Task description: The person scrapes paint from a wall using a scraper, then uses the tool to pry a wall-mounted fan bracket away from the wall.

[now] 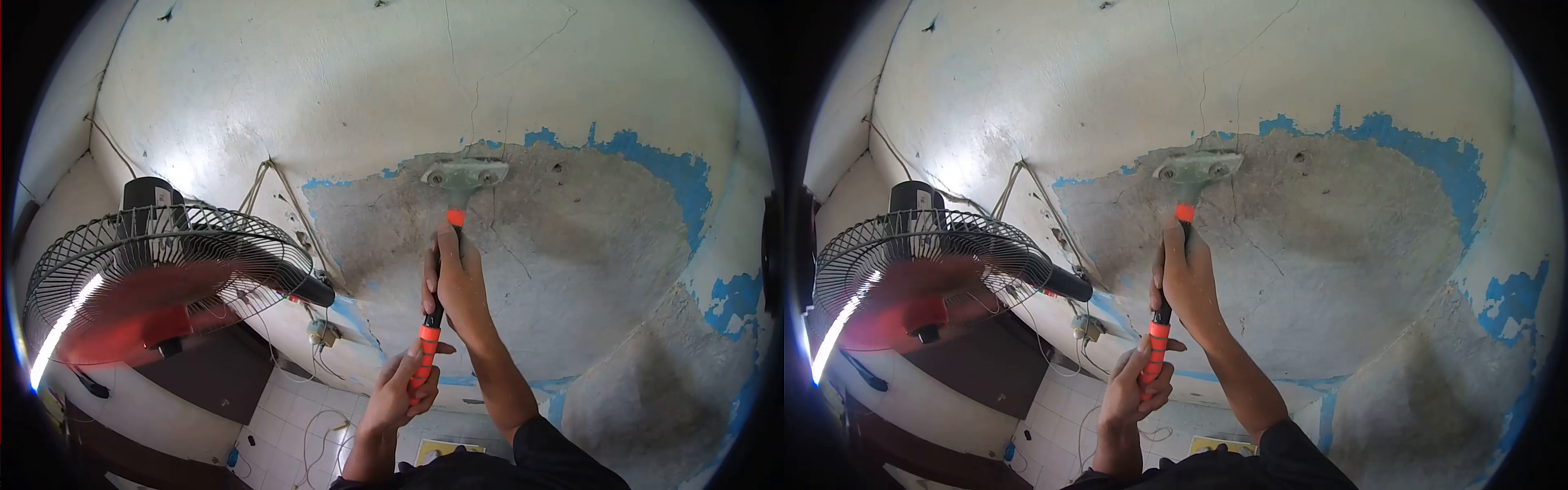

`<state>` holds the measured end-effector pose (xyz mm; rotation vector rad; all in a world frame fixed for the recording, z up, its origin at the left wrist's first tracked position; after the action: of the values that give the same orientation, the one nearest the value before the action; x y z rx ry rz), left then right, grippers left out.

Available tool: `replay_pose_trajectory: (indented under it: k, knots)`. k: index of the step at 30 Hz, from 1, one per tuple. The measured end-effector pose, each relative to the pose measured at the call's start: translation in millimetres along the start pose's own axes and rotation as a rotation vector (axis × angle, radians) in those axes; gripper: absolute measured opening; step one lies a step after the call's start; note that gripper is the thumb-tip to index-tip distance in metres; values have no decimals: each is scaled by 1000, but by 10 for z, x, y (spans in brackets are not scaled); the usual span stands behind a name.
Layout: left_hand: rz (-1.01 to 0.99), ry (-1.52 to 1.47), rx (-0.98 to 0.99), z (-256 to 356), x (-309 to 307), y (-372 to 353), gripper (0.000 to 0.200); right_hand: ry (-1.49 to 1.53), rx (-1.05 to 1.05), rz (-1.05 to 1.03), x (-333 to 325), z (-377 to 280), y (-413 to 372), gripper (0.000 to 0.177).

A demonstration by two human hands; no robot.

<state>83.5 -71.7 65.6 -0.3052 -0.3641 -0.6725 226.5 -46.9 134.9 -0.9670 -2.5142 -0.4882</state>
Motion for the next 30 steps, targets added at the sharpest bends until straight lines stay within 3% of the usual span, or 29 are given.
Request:
replay_pose_trajectory:
  k: [30]
  knots:
    - [10,-110,11,-93,49,62,54,-44,2,-62,64,-71,75,37]
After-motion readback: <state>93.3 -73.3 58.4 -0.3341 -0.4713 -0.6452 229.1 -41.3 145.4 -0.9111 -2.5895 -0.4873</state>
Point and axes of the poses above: each hand's wrist, its own y-axis towards the middle knuckle, its own x-axis out of the palm, z = x × y, the point moved 3 cm from there along y, towards the middle knuckle, and after that the axes turned 15 degrees about z, right-handed, at the moved point
